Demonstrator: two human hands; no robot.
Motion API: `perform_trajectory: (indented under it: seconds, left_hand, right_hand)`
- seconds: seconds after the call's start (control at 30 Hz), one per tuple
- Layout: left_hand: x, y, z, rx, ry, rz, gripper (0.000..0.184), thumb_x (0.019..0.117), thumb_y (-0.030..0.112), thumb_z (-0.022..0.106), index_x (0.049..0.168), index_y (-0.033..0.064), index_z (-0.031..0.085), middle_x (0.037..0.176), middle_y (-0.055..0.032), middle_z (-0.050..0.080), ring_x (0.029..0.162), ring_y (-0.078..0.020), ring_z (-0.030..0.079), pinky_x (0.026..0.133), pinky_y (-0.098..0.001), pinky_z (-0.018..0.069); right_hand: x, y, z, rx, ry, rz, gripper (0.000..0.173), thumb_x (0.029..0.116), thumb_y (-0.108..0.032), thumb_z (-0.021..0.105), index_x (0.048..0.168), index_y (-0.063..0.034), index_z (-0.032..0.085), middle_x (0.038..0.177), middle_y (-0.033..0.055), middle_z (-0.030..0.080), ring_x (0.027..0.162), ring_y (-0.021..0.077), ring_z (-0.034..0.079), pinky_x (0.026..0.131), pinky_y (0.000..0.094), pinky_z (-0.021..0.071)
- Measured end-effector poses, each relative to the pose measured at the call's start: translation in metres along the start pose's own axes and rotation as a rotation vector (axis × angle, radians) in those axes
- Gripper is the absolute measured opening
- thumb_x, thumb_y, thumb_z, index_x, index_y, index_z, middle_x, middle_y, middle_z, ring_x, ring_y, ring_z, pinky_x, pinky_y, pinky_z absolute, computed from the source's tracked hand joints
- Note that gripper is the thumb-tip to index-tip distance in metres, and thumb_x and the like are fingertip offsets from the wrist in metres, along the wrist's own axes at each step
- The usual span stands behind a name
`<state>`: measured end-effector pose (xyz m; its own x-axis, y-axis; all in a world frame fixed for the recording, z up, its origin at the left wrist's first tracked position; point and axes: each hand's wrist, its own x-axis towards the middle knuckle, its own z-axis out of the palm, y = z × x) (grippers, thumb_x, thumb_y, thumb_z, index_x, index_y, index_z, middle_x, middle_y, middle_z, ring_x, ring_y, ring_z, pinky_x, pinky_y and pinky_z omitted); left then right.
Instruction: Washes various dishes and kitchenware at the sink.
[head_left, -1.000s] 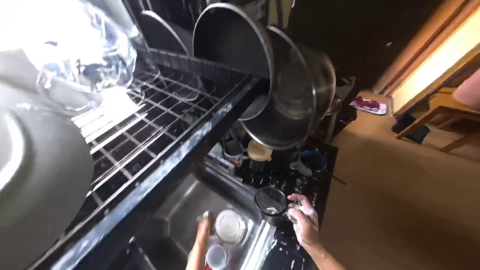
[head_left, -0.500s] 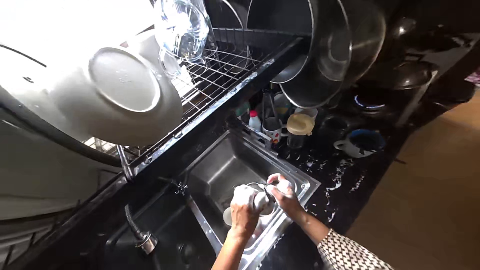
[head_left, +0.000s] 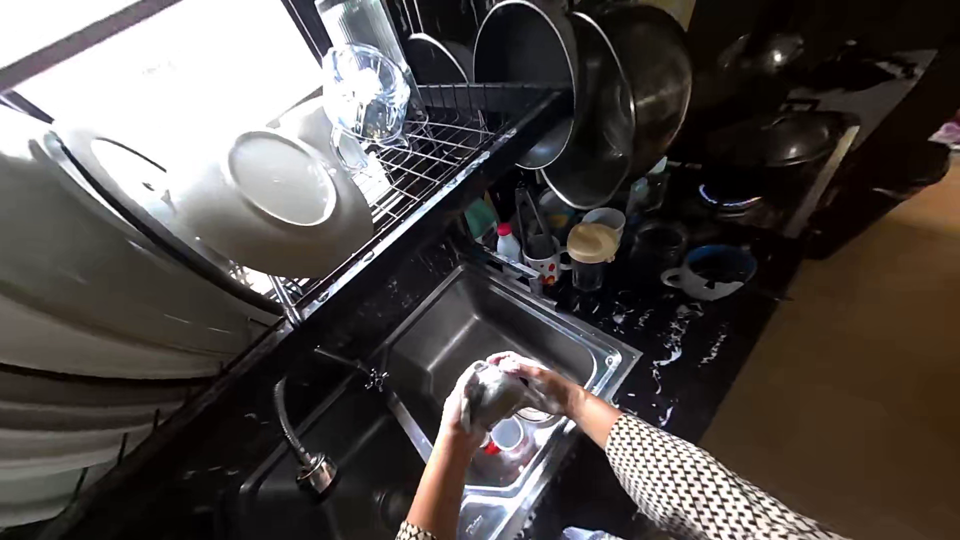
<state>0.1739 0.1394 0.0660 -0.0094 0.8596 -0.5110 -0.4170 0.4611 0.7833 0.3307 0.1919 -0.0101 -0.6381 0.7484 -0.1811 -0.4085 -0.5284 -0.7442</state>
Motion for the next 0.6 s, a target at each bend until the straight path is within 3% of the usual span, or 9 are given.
perform_trajectory:
  seconds: [0.07,0.13,0.2,0.27,0.33,0.4,0.47,0.53,0.6]
  left_hand:
    - [-0.014,-0.008,0.013,0.393,-0.067,0.13,0.025,0.1026,0.007,0.051,0.125,-0.002,0.056,0.103,-0.0117,0.068,0.092,-0.0162,0.067,0.083,-0.0321,0.0571]
    - [-0.015,-0.017,0.01,1.195,-0.237,0.343,0.045,0.0936,0.016,0.065,0.13,-0.0103,0.058,0.122,-0.0194,0.067,0.118,-0.0231,0.063,0.107,-0.0382,0.0477]
    - [-0.005,-0.017,0.004,1.585,-0.283,0.412,0.049,0.0936,0.031,0.065,0.129,-0.0023,0.063,0.126,-0.0205,0.067,0.124,-0.0321,0.061,0.11,-0.0508,0.0449]
    - [0.009,-0.011,-0.01,1.237,-0.209,0.407,0.048,0.0924,0.028,0.068,0.126,-0.0054,0.063,0.12,-0.0187,0.069,0.118,-0.0265,0.063,0.107,-0.0453,0.0483]
    - [0.022,-0.006,-0.011,0.698,0.046,0.248,0.028,0.0987,0.022,0.06,0.11,-0.0025,0.066,0.1,-0.0137,0.07,0.096,-0.0211,0.068,0.088,-0.0409,0.0563]
    - [0.022,-0.004,-0.003,0.389,0.236,0.129,0.038,0.1079,0.031,0.05,0.105,-0.003,0.067,0.092,-0.0156,0.07,0.085,-0.0242,0.068,0.078,-0.045,0.0571]
    - [0.008,-0.014,0.0,0.557,0.09,0.259,0.026,0.1015,0.017,0.053,0.114,-0.0035,0.064,0.1,-0.0151,0.069,0.093,-0.0206,0.067,0.085,-0.0389,0.0566]
    - [-0.001,-0.02,-0.006,1.066,-0.15,0.363,0.053,0.0925,0.024,0.064,0.135,-0.0065,0.056,0.123,-0.0203,0.067,0.117,-0.0255,0.064,0.105,-0.0441,0.0496]
    - [0.003,-0.015,-0.015,1.127,-0.199,0.302,0.053,0.0917,0.029,0.068,0.133,-0.0033,0.058,0.121,-0.0172,0.068,0.116,-0.0235,0.065,0.105,-0.0442,0.0496]
  right_hand:
    - [0.001,0.003,0.012,0.128,0.186,0.085,0.036,0.1088,-0.038,0.04,0.123,-0.011,0.058,0.099,0.0085,0.067,0.088,0.0212,0.067,0.074,0.0412,0.0581]
    - [0.004,-0.005,0.018,0.155,0.223,0.251,0.042,0.1092,-0.045,0.034,0.103,-0.013,0.061,0.08,0.0045,0.066,0.071,0.0163,0.066,0.064,0.035,0.0565]
    - [0.005,-0.009,0.021,0.116,0.243,0.365,0.044,0.1085,-0.048,0.035,0.096,-0.0127,0.059,0.075,0.004,0.063,0.066,0.0158,0.063,0.06,0.0338,0.0544]
    - [0.005,-0.002,0.021,0.159,0.263,0.33,0.045,0.1095,-0.047,0.033,0.104,-0.0108,0.06,0.082,0.0049,0.064,0.073,0.0165,0.064,0.066,0.0356,0.0557]
    - [0.005,0.005,0.023,0.186,0.283,0.223,0.045,0.1102,-0.044,0.033,0.115,-0.009,0.061,0.094,0.0073,0.068,0.085,0.0181,0.067,0.076,0.0379,0.0571]
    - [0.003,0.009,0.025,0.107,0.272,0.155,0.045,0.1112,-0.042,0.034,0.132,-0.0074,0.054,0.107,0.0115,0.066,0.094,0.0215,0.066,0.081,0.0408,0.0569]
    - [0.008,0.007,0.024,0.062,0.272,0.22,0.048,0.1097,-0.049,0.034,0.125,-0.0103,0.057,0.095,0.0098,0.068,0.08,0.0215,0.068,0.067,0.0399,0.0581]
    - [0.014,0.001,0.021,0.094,0.258,0.372,0.049,0.1073,-0.054,0.035,0.105,-0.0118,0.061,0.081,0.0067,0.065,0.072,0.02,0.065,0.063,0.0396,0.0557]
    - [0.016,0.004,0.018,0.052,0.217,0.406,0.051,0.1079,-0.054,0.033,0.101,-0.0117,0.061,0.079,0.0055,0.064,0.07,0.0188,0.064,0.062,0.0387,0.0546]
